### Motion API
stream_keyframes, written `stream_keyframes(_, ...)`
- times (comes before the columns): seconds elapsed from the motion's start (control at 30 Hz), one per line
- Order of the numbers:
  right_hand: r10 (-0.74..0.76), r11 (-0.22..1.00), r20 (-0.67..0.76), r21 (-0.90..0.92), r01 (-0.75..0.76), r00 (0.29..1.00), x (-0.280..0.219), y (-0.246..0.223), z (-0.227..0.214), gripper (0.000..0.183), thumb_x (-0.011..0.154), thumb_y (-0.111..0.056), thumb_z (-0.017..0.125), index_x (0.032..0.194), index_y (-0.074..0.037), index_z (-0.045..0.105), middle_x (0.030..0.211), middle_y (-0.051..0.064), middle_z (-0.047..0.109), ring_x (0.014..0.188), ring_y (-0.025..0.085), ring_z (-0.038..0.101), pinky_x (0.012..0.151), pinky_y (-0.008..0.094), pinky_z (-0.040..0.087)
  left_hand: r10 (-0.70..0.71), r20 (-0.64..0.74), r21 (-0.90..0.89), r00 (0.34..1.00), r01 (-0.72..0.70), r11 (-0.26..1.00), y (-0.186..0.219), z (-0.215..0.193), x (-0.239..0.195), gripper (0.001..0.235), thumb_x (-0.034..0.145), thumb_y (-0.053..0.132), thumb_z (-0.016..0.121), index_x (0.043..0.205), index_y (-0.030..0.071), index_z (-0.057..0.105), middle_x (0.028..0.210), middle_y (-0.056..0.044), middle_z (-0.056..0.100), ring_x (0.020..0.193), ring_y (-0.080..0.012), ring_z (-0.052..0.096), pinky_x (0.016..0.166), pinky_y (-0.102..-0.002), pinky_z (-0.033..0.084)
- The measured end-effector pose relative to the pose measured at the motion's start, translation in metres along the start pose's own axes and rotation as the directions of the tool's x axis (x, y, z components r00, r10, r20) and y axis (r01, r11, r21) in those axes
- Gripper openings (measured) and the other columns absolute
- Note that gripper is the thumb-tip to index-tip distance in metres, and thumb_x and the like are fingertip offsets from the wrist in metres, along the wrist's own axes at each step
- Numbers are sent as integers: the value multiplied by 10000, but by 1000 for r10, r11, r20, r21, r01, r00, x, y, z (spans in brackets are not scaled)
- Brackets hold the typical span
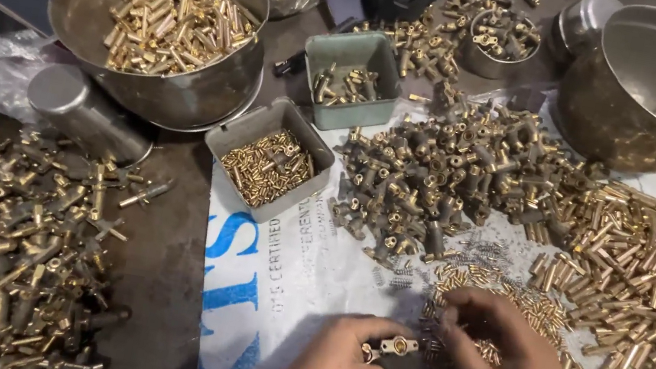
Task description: Assembling small metal fittings by inserting pins into valve bodies.
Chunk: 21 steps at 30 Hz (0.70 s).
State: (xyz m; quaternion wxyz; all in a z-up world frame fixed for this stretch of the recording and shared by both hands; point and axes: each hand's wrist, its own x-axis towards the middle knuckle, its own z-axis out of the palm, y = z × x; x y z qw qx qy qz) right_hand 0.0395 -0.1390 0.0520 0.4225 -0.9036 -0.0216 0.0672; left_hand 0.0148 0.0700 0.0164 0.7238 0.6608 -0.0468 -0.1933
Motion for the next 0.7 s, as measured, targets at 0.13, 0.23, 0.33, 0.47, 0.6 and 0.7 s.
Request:
stream_keyframes(0.13, -158, 932, -56, 321, 167, 986, -18, 8, 12, 214, 787, -23, 775, 1000, -50, 770, 1044, 94, 756, 1042, 229, 740, 952, 353, 558, 18, -7, 103, 1000, -17, 995, 14, -1, -4, 345, 802, 45, 688, 1144, 22, 730, 925, -68, 756, 886, -107, 689, 814, -297, 563)
stream_keyframes(0.23, -285, 938, -119, 171, 303, 951, -24, 11, 12, 208, 722, -19, 846, 922, -58, 801, 1021, 77, 758, 1039, 208, 760, 953, 346, 564, 250, 35, 228, 968, -252, 941, 21, 1, -7, 336, 783, 43, 672, 1108, -4, 741, 983, -97, 741, 934, -102, 707, 837, -304, 571)
stream_keyframes(0.33, -439, 874, -180, 141, 465, 880, -34, 16, 10, 161, 767, -64, 836, 919, -74, 783, 1014, 45, 756, 1057, 178, 741, 973, 333, 559, 168, 68, 267, 984, -180, 947, 16, 7, -13, 302, 807, 65, 708, 1101, 0, 732, 932, -74, 732, 909, -97, 710, 838, -289, 562)
stream_keyframes(0.47, -212, 977, -239, -49, 206, 948, -12, 8, -26, 171, 897, -165, 707, 1042, -108, 778, 1217, 43, 722, 1090, 204, 695, 864, 365, 561, 6, 59, -10, 998, -5, 1000, 19, 14, -22, 309, 847, 70, 714, 1155, 58, 732, 877, -35, 712, 819, -92, 632, 747, -265, 528)
stream_keyframes(0.6, -151, 846, -405, -526, -94, 901, 49, 40, -68, 265, 992, -278, 708, 1115, -56, 785, 1271, 138, 685, 1053, 312, 656, 913, 439, 531, -121, -16, -49, 993, 120, 992, 0, 13, -23, 300, 888, 76, 678, 1178, 88, 756, 836, -12, 701, 711, -64, 599, 646, -241, 508)
stream_keyframes(0.7, -99, 680, -302, -716, -157, 948, 64, 52, -64, 340, 895, -400, 777, 1042, -97, 825, 1148, 113, 723, 1096, 312, 643, 983, 421, 534, 205, -8, 141, 979, -202, 969, -9, 5, -23, 226, 884, 38, 749, 1107, 21, 785, 966, -4, 711, 831, -44, 637, 716, -225, 529)
